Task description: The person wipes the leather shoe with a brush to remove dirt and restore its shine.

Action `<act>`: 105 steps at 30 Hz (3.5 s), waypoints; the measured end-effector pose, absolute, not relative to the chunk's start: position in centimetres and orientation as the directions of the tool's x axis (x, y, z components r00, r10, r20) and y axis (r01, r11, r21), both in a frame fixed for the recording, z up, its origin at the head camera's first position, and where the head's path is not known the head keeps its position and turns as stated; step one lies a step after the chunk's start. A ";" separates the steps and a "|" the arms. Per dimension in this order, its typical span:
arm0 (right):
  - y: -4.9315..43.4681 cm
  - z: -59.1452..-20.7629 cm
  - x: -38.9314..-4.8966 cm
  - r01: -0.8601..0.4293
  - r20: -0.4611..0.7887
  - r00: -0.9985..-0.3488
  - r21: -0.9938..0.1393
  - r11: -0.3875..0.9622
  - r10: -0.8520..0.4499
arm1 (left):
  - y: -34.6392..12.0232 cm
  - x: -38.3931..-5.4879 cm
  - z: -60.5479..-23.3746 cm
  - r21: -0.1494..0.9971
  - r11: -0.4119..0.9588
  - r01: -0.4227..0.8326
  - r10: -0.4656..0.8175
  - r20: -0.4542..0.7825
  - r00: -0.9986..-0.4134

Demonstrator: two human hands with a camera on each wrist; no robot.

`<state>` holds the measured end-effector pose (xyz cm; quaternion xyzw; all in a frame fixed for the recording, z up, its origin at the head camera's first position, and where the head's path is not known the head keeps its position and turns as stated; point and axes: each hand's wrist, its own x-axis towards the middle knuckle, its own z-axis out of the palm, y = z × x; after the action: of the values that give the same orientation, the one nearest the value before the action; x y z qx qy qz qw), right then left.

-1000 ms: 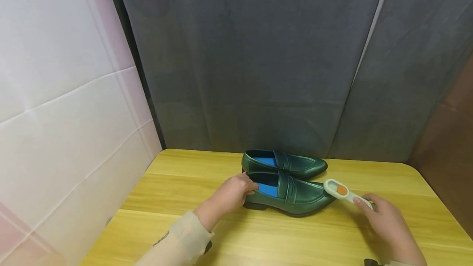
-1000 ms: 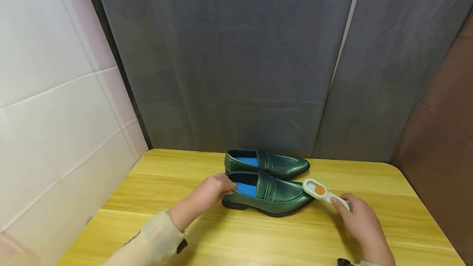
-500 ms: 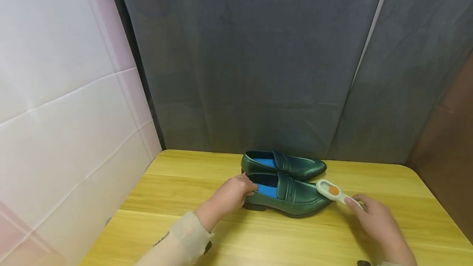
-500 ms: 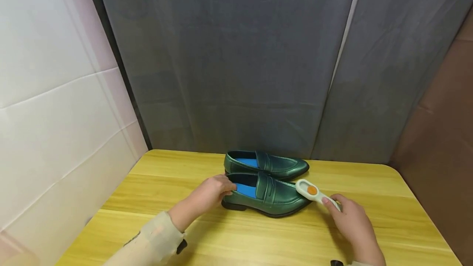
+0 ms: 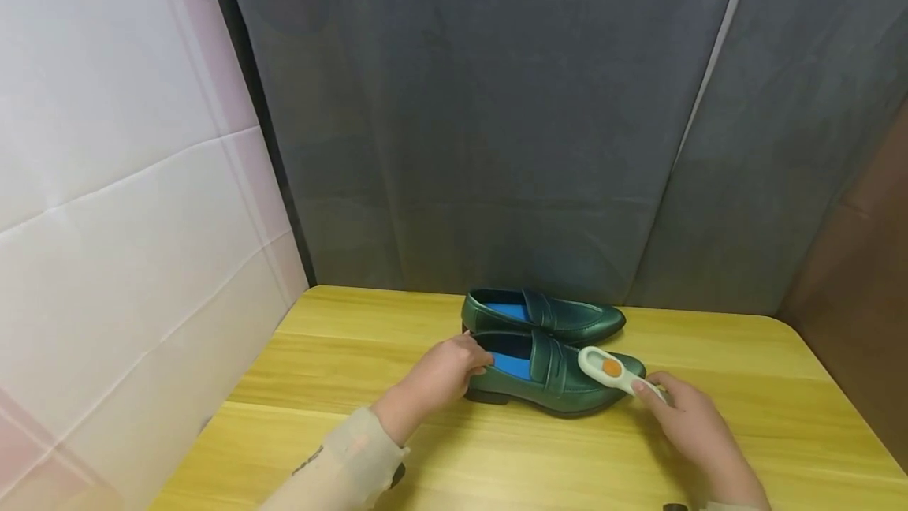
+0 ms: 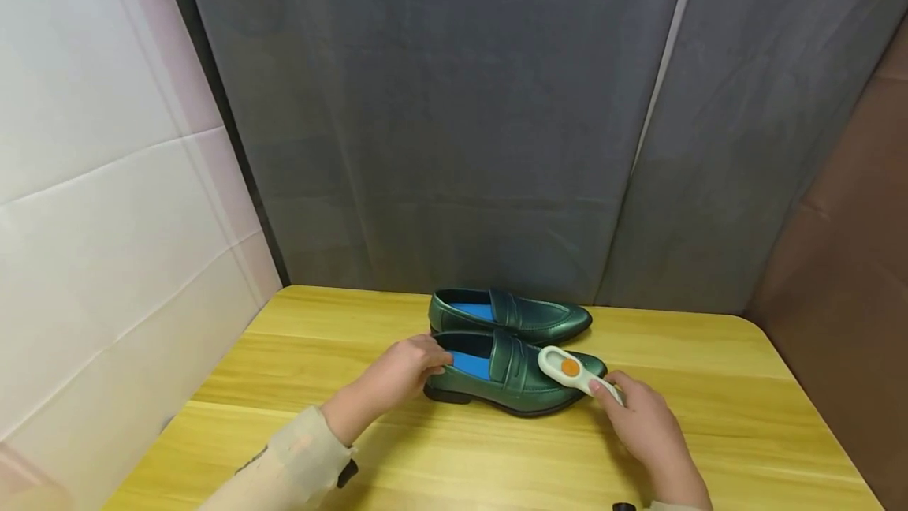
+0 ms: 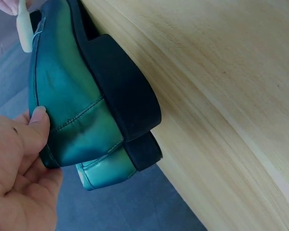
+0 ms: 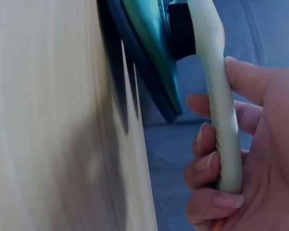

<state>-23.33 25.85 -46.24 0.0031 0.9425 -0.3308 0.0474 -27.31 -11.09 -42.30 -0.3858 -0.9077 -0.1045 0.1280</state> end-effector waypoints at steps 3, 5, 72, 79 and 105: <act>25.0 -46.4 -23.5 0.011 -0.074 -0.996 -0.653 0.757 -0.050 | -11.1 -27.4 -42.3 0.097 0.681 0.726 0.671 0.315 -0.671; 24.4 -46.5 -23.5 0.001 -0.067 -0.996 -0.671 0.742 -0.059 | -11.1 -27.4 -42.4 0.098 0.679 0.728 0.673 0.313 -0.670; 27.6 -45.7 -22.9 0.159 -0.086 -0.987 -0.570 0.806 0.135 | -11.4 -26.7 -42.2 0.091 0.697 0.712 0.663 0.296 -0.687; 26.2 -45.6 -23.2 0.142 -0.105 -0.989 -0.561 0.815 0.100 | -11.3 -27.0 -42.2 0.087 0.692 0.716 0.671 0.286 -0.684; 21.6 -45.6 -24.7 0.068 -0.037 -0.998 -0.643 0.763 0.058 | -10.2 -28.2 -42.7 0.127 0.690 0.713 0.664 0.280 -0.693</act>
<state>-24.67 21.60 -45.60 0.0337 0.9388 -0.3427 0.0073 -28.22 -10.21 -42.70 -0.3769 -0.9130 -0.1138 0.1065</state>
